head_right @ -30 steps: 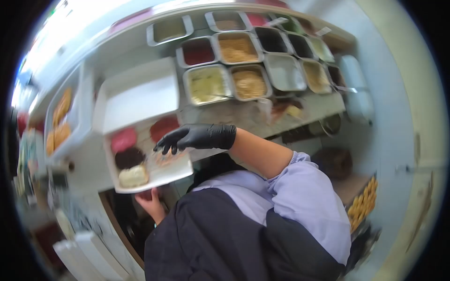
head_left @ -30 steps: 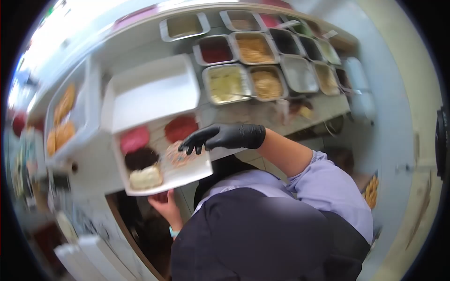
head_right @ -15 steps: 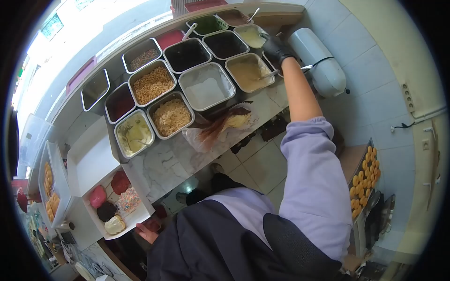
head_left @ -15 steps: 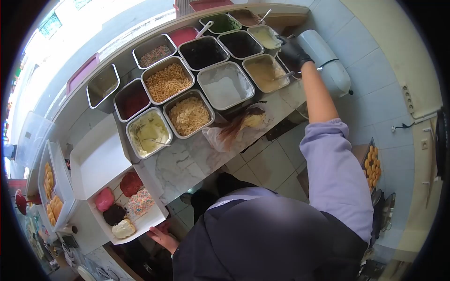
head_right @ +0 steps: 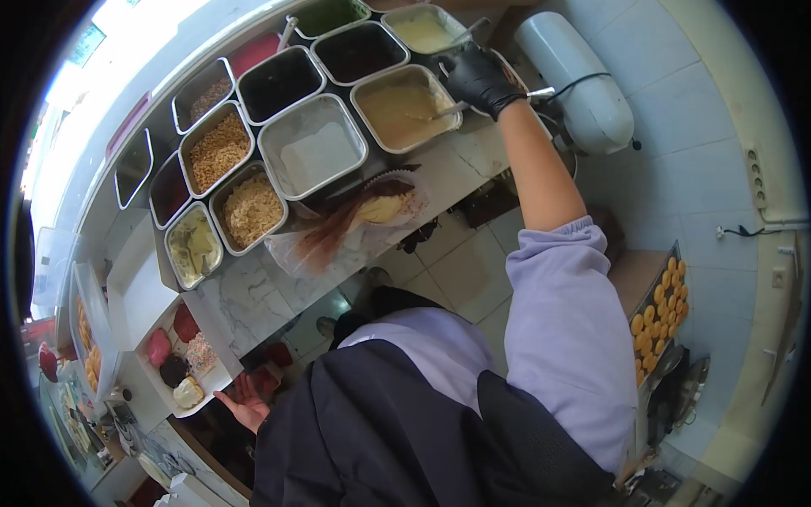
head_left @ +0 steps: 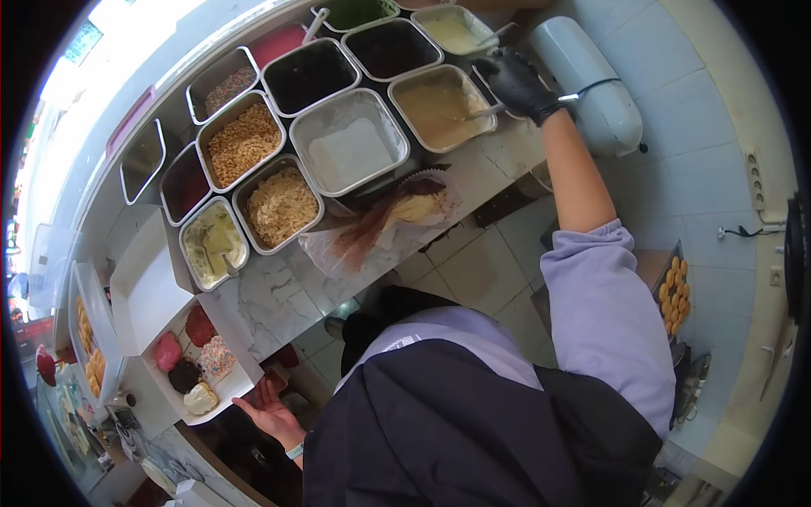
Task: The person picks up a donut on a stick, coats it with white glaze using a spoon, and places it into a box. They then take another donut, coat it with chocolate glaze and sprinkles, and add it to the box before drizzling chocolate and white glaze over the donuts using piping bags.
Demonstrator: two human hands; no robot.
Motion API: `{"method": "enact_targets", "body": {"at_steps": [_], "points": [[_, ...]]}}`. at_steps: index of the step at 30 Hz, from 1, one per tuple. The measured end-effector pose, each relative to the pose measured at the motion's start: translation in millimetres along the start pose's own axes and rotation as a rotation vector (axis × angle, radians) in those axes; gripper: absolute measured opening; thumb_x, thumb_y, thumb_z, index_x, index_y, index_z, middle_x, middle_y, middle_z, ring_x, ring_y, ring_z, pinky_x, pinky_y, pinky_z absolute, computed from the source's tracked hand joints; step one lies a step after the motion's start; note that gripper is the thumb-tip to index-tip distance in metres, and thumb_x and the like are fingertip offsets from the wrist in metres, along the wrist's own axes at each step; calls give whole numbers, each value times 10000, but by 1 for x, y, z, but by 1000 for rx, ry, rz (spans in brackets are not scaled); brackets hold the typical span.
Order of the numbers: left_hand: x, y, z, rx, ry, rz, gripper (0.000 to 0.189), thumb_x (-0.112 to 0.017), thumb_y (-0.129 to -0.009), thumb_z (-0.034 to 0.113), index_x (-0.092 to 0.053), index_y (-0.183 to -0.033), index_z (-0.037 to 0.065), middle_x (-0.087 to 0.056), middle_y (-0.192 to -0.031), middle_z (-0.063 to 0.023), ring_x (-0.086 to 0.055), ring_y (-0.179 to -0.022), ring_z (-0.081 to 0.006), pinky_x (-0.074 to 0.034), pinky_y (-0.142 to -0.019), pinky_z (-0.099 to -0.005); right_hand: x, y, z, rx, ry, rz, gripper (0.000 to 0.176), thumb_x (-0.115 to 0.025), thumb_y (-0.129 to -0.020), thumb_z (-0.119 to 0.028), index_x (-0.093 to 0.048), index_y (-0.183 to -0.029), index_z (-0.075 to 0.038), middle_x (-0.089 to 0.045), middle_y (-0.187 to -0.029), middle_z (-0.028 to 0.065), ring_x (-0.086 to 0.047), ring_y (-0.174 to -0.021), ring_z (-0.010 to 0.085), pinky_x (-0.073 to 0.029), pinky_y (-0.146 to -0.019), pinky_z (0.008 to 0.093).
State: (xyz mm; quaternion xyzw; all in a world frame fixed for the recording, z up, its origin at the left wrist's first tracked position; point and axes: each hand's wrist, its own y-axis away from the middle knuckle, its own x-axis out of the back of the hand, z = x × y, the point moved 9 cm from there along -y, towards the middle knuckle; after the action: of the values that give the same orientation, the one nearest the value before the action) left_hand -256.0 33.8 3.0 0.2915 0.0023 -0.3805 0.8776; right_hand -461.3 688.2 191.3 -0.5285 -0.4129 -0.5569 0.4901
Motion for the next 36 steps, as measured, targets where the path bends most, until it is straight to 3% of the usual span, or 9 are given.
{"method": "enact_targets", "body": {"at_steps": [2,6,10,13,15,17,20,24,36], "points": [[0,3,1,15,-26,2,800,-509,-819,523,-154,-1273,-32,-441,-1142,-223,-511,-1035,-286,-472,-862,-330,31,42,8,270,-763,185,288,-483,-799,-119,-596,-1054,-50,-624,-940,86,-586,-904,187,-439,-830,305],[8,5,-3,31,-12,69,836,-466,-824,555,-101,-1292,-33,-387,-1210,-225,-475,-1091,-303,-444,-907,-352,3,164,7,206,-1528,-477,271,-509,-812,-106,-595,-1063,-45,-625,-1007,65,-580,-887,146,-441,-825,277],[32,3,-22,16,12,216,807,-416,-848,553,-89,-1303,-28,-376,-1229,-221,-464,-1109,-309,-430,-924,-367,-196,255,13,-406,-1396,-952,290,-468,-840,-174,-593,-1078,-65,-625,-993,61,-592,-861,132,-460,-764,253],[65,-7,-56,108,-47,208,701,-440,-874,478,-151,-1298,1,-399,-1211,-200,-487,-1072,-300,-435,-880,-388,-407,324,17,-710,-1474,-966,315,-466,-845,-215,-566,-1122,-103,-617,-975,28,-579,-774,124,-459,-676,244],[80,-2,-81,171,-99,189,627,-464,-878,436,-228,-1275,12,-443,-1162,-183,-510,-1027,-299,-439,-852,-392,-454,331,-18,-918,-1753,-753,362,-450,-873,-278,-507,-1198,-127,-586,-1041,35,-542,-755,149,-445,-635,260],[99,13,-100,239,-166,169,543,-491,-877,392,-319,-1241,27,-506,-1084,-160,-538,-967,-301,-444,-817,-397,-503,330,-51,-1213,-1658,-926,512,-325,-904,-477,-418,-1279,-140,-507,-1172,98,-479,-1038,248,-394,-875,343],[106,52,-122,308,-499,31,382,-502,-878,342,-484,-1102,33,-575,-935,-122,-567,-889,-253,-449,-783,-394,-526,293,-80,-1296,-1820,-777,537,-285,-899,-495,-439,-1251,-119,-481,-1205,107,-416,-1116,251,-352,-923,369],[220,64,-214,378,-965,-65,427,-498,-855,387,-532,-1086,29,-587,-969,-120,-560,-927,-230,-436,-800,-377,-530,270,-99,-1244,-1727,-844,501,-317,-891,-471,-463,-1212,-114,-500,-1157,107,-440,-1065,247,-367,-888,363],[189,138,-209,651,-358,282,803,-402,-771,649,-422,-1231,-9,-498,-1182,-156,-480,-1091,-252,-352,-939,-342,-518,270,-102,-1066,-1441,-1026,395,-415,-869,-399,-538,-1095,-98,-557,-1014,106,-513,-912,237,-414,-782,347]]}}
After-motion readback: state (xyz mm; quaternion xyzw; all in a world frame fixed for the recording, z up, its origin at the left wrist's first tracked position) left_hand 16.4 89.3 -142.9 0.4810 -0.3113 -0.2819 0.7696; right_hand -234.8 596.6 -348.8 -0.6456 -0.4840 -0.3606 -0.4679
